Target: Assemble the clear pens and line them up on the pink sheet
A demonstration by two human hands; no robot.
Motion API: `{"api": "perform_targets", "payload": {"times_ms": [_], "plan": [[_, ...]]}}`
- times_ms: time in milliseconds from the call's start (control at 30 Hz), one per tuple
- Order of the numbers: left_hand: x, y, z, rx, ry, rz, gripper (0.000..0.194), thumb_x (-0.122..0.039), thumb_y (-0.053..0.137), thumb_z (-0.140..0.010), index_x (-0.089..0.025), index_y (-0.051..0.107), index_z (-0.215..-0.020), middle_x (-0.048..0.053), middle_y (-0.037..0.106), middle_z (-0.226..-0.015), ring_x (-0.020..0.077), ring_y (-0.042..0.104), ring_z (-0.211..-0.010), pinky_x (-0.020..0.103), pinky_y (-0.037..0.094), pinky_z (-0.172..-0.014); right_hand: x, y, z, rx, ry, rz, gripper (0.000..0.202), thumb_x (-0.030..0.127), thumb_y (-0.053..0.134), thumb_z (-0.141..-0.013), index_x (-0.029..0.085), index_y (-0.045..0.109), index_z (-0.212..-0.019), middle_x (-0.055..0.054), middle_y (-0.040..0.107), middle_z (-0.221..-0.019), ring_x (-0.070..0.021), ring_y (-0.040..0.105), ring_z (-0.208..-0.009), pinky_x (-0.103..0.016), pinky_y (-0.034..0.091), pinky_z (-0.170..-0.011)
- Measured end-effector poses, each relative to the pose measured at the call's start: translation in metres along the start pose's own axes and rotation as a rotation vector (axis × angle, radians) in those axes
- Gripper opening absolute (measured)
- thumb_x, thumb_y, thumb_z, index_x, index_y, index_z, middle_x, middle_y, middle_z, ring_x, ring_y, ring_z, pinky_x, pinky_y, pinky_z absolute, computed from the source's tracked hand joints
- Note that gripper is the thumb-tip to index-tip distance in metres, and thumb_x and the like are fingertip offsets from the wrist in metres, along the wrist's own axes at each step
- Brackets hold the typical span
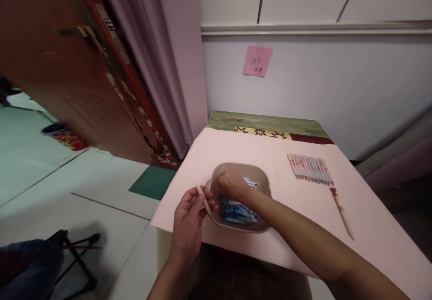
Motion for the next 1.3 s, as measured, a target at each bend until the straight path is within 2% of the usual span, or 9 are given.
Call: {"api": "perform_targets", "payload": {"times_ms": [133, 233, 333, 433, 567, 733, 933, 1067, 1300], "plan": [[-0.003, -0.005, 0.0, -0.009, 0.031, 0.032, 0.024, -0.032, 0.07, -0.075, -0.018, 0.064, -0.093, 0.003, 0.067, -0.086, 0.0128, 0.061, -0.069, 0.031, 0.053, -0.072, -0.037, -0.01, 0.024, -0.12, 0.1, -0.198, 0.025, 0.016, 0.039, -0.089, 0.014, 0.062, -0.099, -0.008, 0.072, -0.089, -0.0146, 0.067, -0.077, -0.02, 0.048, -0.065], [-0.002, -0.003, -0.002, 0.0, 0.035, 0.04, 0.02, -0.031, 0.069, -0.076, -0.018, 0.063, -0.089, 0.003, 0.067, -0.086, 0.0131, 0.062, -0.07, 0.031, 0.052, -0.074, -0.059, -0.007, 0.043, -0.189, 0.252, -0.745, 0.019, 0.016, 0.042, -0.085, 0.015, 0.058, -0.096, -0.003, 0.07, -0.074, -0.0124, 0.066, -0.066, -0.018, 0.048, -0.059], [0.001, 0.002, -0.002, 0.035, 0.021, 0.034, 0.018, -0.031, 0.066, -0.077, -0.018, 0.062, -0.089, 0.003, 0.066, -0.087, 0.0137, 0.061, -0.07, 0.031, 0.051, -0.072, -0.064, 0.0, 0.054, -0.25, 0.304, -1.093, 0.028, 0.018, 0.047, -0.081, 0.013, 0.055, -0.108, 0.0, 0.067, -0.069, -0.0123, 0.063, -0.059, -0.021, 0.049, -0.057], [0.002, 0.007, -0.001, 0.071, 0.032, 0.022, 0.016, -0.03, 0.064, -0.08, -0.017, 0.062, -0.089, 0.003, 0.064, -0.085, 0.0126, 0.058, -0.067, 0.028, 0.049, -0.068, -0.062, 0.003, 0.061, -0.322, 0.279, -1.258, 0.036, 0.025, 0.054, -0.078, 0.013, 0.058, -0.112, 0.002, 0.065, -0.067, -0.0114, 0.059, -0.055, -0.022, 0.048, -0.055], [0.0, 0.006, 0.002, 0.056, 0.109, 0.029, 0.013, -0.029, 0.061, -0.081, -0.017, 0.061, -0.089, 0.001, 0.059, -0.079, 0.01, 0.051, -0.065, 0.023, 0.044, -0.063, -0.064, -0.002, 0.074, -0.435, 0.29, -1.353, 0.028, 0.034, 0.062, -0.076, 0.013, 0.069, -0.093, 0.001, 0.061, -0.059, -0.0113, 0.054, -0.053, -0.022, 0.042, -0.051], [0.002, 0.015, 0.006, 0.103, 0.057, -0.051, 0.018, -0.035, 0.062, -0.081, -0.018, 0.062, -0.09, -0.001, 0.055, -0.073, 0.0085, 0.045, -0.061, 0.02, 0.039, -0.057, -0.057, -0.004, 0.098, -0.575, 0.312, -1.375, 0.027, 0.036, 0.066, -0.076, 0.017, 0.072, -0.094, -0.003, 0.067, -0.077, -0.0127, 0.056, -0.063, -0.024, 0.045, -0.057], [0.02, 0.042, 0.012, 0.298, -0.106, -0.153, 0.027, -0.023, 0.07, -0.073, -0.016, 0.064, -0.099, 0.001, 0.061, -0.078, 0.0063, 0.045, -0.057, 0.02, 0.037, -0.056, -0.03, 0.003, 0.113, -0.513, 0.271, -1.652, 0.029, 0.037, 0.07, -0.074, 0.018, 0.064, -0.096, 0.001, 0.063, -0.073, -0.011, 0.057, -0.061, -0.023, 0.047, -0.057], [0.025, 0.049, 0.01, 0.298, -0.164, -0.027, 0.027, -0.025, 0.07, -0.073, -0.014, 0.065, -0.097, 0.002, 0.061, -0.077, 0.0057, 0.045, -0.058, 0.019, 0.037, -0.056, -0.024, 0.007, 0.115, -0.438, 0.241, -1.566, 0.021, 0.036, 0.066, -0.08, 0.017, 0.065, -0.087, 0.002, 0.061, -0.064, -0.0104, 0.055, -0.056, -0.022, 0.045, -0.053], [0.022, 0.055, 0.005, 0.261, -0.111, -0.152, 0.022, -0.028, 0.074, -0.069, -0.014, 0.063, -0.082, -0.008, 0.044, -0.049, 0.0039, 0.034, -0.044, 0.017, 0.023, -0.043, -0.018, 0.002, 0.111, -0.481, 0.159, -1.503, 0.015, 0.031, 0.067, -0.078, 0.018, 0.065, -0.086, -0.001, 0.067, -0.072, -0.0132, 0.061, -0.064, -0.023, 0.048, -0.058]]}}
Point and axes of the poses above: each hand's wrist, its own z-axis away from the middle knuckle, its own y-axis out of the palm, x = y × z, the point moved 1 cm from there along -z, towards the middle knuckle
